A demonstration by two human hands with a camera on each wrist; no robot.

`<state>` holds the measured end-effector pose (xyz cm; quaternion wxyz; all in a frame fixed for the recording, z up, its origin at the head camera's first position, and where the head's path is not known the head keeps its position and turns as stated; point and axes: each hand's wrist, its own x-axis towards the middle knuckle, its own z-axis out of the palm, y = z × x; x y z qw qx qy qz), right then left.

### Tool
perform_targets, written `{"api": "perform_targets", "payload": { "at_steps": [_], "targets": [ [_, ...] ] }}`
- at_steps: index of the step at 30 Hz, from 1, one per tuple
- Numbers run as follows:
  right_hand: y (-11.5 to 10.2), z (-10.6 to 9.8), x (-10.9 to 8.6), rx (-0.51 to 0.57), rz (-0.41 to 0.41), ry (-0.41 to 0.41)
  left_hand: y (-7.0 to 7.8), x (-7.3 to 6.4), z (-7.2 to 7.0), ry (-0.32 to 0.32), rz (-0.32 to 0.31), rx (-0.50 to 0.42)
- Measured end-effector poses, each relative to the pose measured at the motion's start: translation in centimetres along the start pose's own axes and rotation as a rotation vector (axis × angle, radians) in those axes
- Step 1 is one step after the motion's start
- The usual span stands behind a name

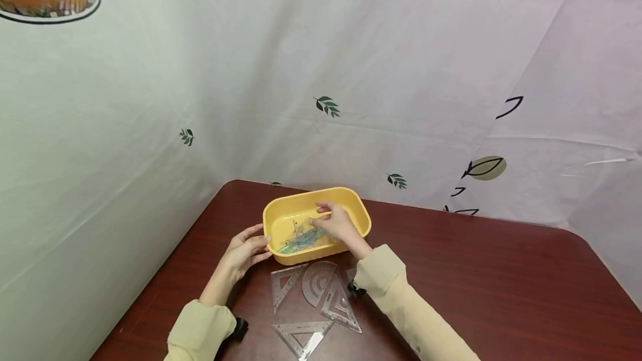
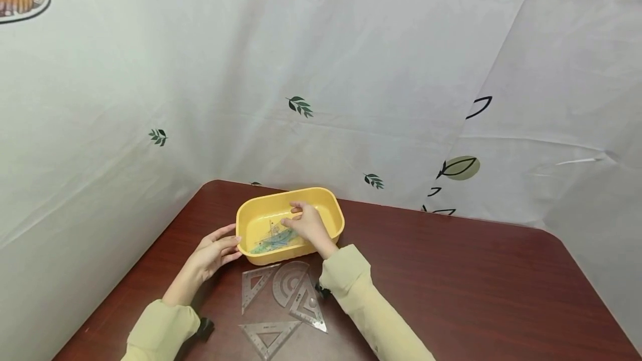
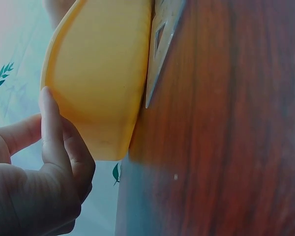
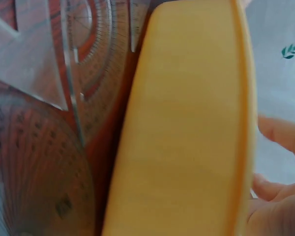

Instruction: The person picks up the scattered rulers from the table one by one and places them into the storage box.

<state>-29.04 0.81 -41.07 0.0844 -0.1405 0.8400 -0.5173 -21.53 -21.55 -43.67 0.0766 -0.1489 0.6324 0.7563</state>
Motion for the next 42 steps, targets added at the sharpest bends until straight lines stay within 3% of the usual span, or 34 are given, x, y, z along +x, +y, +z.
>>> {"api": "perform_targets", "payload": {
  "at_steps": [12, 27, 42],
  "targets": [
    [-1.2, -1.5, -1.9, 0.045, -0.038, 0.024, 0.0, -0.1, -0.1, -0.01, 0.004, -0.012],
    [-0.8, -4.1, -5.2, -0.025, -0.058, 0.093, -0.1, 0.0, 0.0, -0.005, -0.001, -0.009],
    [0.9, -5.3, -7.1, -0.146, 0.067, 0.149, 0.1, 0.0, 0.0, -0.008, -0.007, 0.0]
  ]
}}
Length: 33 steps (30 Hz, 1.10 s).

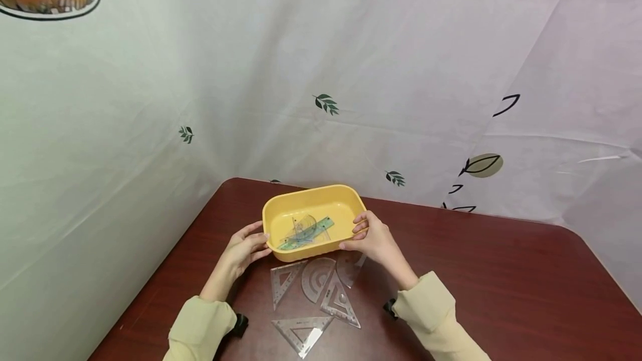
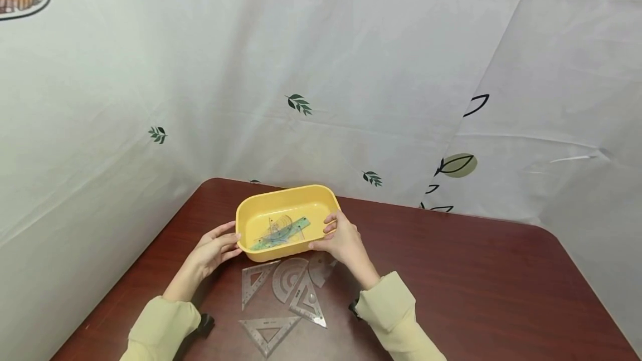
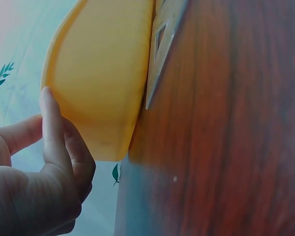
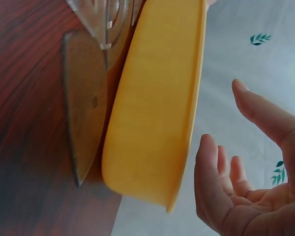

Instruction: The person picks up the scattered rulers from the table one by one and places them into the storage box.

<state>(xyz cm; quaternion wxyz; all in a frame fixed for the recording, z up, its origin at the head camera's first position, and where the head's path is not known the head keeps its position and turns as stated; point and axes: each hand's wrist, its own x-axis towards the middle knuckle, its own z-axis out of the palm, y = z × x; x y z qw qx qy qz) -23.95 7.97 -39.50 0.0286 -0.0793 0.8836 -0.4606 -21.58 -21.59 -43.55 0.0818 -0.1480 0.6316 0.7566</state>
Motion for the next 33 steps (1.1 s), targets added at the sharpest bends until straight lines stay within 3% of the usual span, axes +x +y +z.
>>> {"api": "perform_targets", "payload": {
  "at_steps": [7, 17, 24, 33],
  "targets": [
    [1.1, 0.0, -0.6, -0.153, 0.086, -0.061, -0.1, -0.1, 0.0, -0.004, 0.004, 0.0],
    [2.1, 0.3, -1.0, -0.189, 0.111, -0.057, -0.1, 0.0, -0.1, -0.004, 0.005, -0.006],
    [2.6, 0.4, -0.6, -0.254, 0.179, -0.123, -0.1, 0.1, -0.2, -0.003, 0.004, 0.002],
    [3.6, 1.4, -0.1, -0.433, 0.097, -0.129, -0.1, 0.0, -0.1, -0.005, -0.001, -0.001]
  ]
}}
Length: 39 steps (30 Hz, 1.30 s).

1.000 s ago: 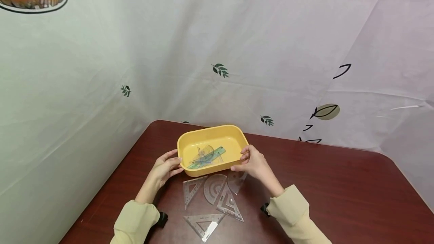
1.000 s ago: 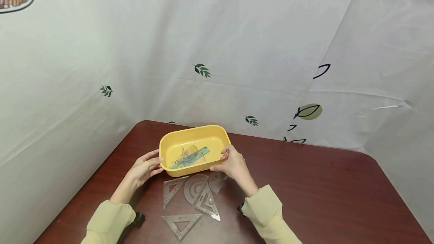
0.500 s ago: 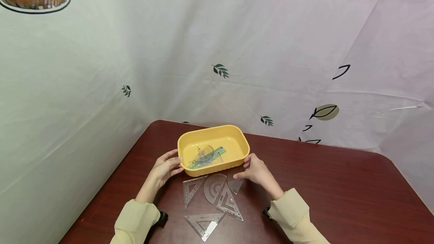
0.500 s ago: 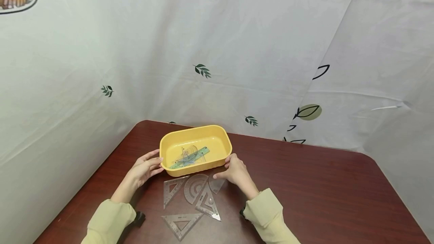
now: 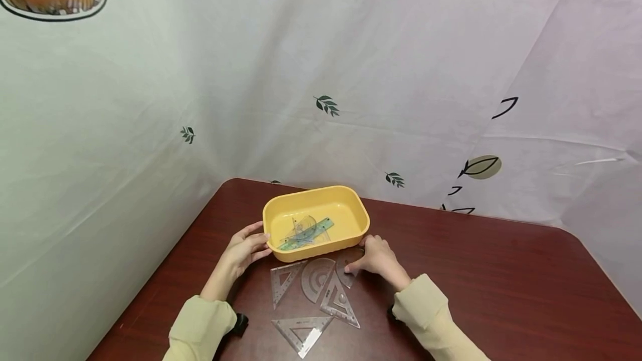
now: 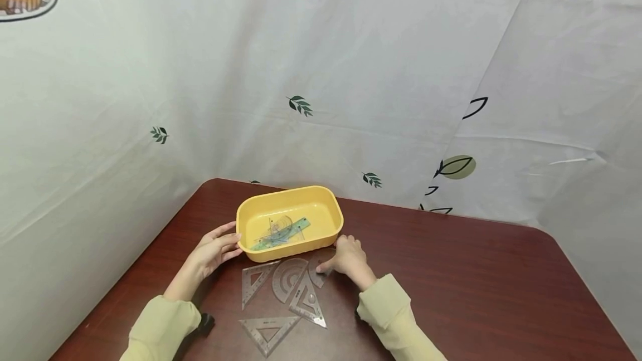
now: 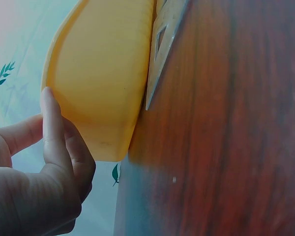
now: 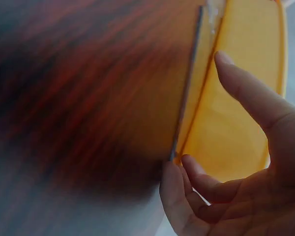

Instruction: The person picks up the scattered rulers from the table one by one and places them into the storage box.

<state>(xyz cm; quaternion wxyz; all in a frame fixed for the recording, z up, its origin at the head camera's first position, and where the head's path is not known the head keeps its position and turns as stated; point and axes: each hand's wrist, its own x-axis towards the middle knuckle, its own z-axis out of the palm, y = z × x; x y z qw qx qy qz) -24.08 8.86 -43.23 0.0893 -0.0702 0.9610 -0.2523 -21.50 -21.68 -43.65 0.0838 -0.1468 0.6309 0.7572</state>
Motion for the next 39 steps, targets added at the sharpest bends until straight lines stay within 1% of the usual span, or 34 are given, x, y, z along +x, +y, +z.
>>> {"api": "perform_targets", "payload": {
  "at_steps": [6, 12, 16, 19, 24, 27, 33, 39],
  "targets": [
    [-0.2, 0.5, 0.0, -0.07, 0.004, 0.002, 0.0, 0.0, 0.0, -0.012, 0.008, -0.002],
    [-0.3, 0.3, -0.3, -0.132, 0.008, -0.014, 0.0, 0.0, 0.0, -0.009, 0.009, 0.001],
    [-0.2, 0.1, -0.7, -0.169, -0.003, -0.017, 0.1, 0.0, 0.0, -0.009, 0.006, 0.0],
    [0.0, 0.2, -0.8, -0.161, -0.02, -0.006, 0.1, 0.0, 0.0, -0.007, 0.006, 0.0],
    [0.2, 0.5, -1.1, -0.089, -0.06, 0.001, 0.0, -0.1, 0.0, -0.005, 0.002, 0.0],
    [0.2, 0.4, -1.3, -0.069, -0.084, 0.003, 0.0, -0.1, 0.0, -0.01, 0.005, -0.002],
    [0.4, 0.5, -1.5, -0.082, -0.089, 0.004, -0.1, 0.0, 0.0, -0.018, 0.011, 0.001],
    [0.7, 0.4, -1.5, -0.11, -0.069, -0.041, -0.1, 0.0, 0.0, -0.013, 0.015, -0.002]
  ]
}}
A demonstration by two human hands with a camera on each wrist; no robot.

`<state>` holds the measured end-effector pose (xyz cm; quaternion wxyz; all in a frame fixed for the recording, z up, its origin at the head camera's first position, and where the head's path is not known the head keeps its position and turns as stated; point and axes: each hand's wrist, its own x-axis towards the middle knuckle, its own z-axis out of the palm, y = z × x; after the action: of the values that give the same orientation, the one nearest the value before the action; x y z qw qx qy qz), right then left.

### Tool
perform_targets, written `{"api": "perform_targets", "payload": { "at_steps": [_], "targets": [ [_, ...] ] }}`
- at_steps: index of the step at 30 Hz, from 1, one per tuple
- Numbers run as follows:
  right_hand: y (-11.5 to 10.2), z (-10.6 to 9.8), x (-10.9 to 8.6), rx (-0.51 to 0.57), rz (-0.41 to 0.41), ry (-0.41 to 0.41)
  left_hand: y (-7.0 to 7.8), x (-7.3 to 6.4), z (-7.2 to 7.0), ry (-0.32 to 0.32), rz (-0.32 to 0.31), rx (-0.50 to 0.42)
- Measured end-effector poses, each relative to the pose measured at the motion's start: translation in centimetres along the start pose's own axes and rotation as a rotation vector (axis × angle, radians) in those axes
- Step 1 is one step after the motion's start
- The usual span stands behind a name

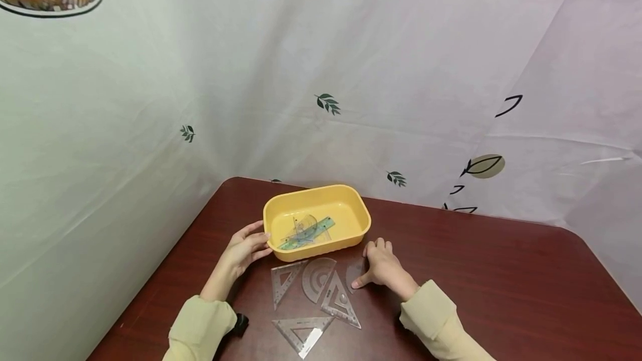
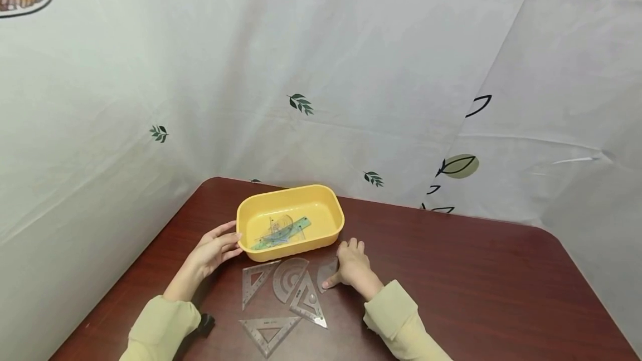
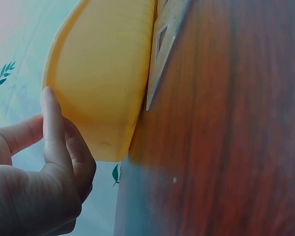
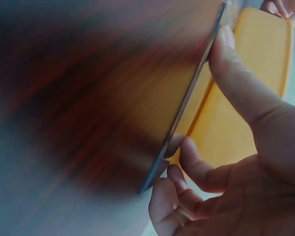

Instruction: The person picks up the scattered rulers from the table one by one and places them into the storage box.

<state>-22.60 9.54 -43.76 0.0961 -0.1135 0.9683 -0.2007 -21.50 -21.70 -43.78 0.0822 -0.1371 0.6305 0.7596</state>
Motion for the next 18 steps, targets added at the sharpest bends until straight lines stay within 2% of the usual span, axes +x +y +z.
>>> {"api": "perform_targets", "payload": {
  "at_steps": [6, 10, 14, 18],
  "targets": [
    [0.2, -0.1, -0.1, -0.01, 0.0, -0.051, 0.0, 0.0, 0.0, 0.003, 0.0, -0.006],
    [0.8, -0.4, -0.3, 0.046, -0.08, -0.063, -0.1, 0.0, 0.0, 0.001, -0.004, -0.006],
    [1.2, -1.1, -0.5, 0.049, -0.188, -0.06, -0.1, -0.1, 0.0, 0.0, -0.003, 0.0],
    [1.3, -1.4, -0.3, 0.03, -0.21, -0.056, 0.1, -0.1, 0.0, -0.001, 0.0, 0.006]
  ]
}}
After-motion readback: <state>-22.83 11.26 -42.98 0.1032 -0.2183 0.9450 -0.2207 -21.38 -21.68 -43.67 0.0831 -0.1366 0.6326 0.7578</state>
